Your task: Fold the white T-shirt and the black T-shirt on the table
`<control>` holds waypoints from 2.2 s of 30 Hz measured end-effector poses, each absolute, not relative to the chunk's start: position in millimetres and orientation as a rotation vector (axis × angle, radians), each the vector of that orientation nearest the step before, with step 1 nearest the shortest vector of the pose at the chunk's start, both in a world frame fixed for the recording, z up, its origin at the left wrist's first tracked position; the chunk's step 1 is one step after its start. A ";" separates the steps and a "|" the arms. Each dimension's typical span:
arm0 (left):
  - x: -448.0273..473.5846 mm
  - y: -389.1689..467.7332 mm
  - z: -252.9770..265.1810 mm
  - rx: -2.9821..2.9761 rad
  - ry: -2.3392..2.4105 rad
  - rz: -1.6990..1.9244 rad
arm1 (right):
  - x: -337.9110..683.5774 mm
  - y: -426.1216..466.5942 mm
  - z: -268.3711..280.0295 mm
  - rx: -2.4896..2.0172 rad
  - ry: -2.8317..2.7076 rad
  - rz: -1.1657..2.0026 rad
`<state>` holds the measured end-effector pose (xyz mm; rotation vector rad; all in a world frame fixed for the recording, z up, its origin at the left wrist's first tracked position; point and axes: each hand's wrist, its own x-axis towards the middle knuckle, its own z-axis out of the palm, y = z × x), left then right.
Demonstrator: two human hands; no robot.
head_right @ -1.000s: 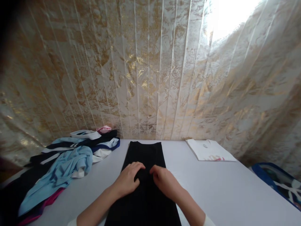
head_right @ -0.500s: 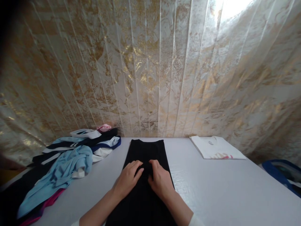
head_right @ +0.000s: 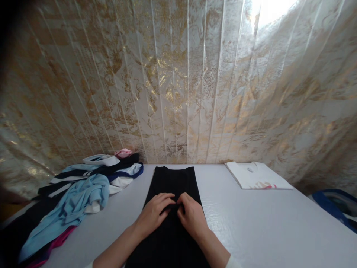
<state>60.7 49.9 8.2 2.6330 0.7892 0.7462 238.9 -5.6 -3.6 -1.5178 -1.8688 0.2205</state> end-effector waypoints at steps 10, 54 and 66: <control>57.4 42.8 15.4 2.580 0.735 0.698 | 238.5 -7.9 1.5 -1.529 -1.839 0.348; 69.7 112.2 20.9 2.579 1.637 0.601 | 289.5 87.3 -21.7 -1.809 -1.950 0.159; 72.3 87.8 34.9 2.673 1.335 0.603 | 281.6 86.7 -24.4 -1.831 -1.832 0.130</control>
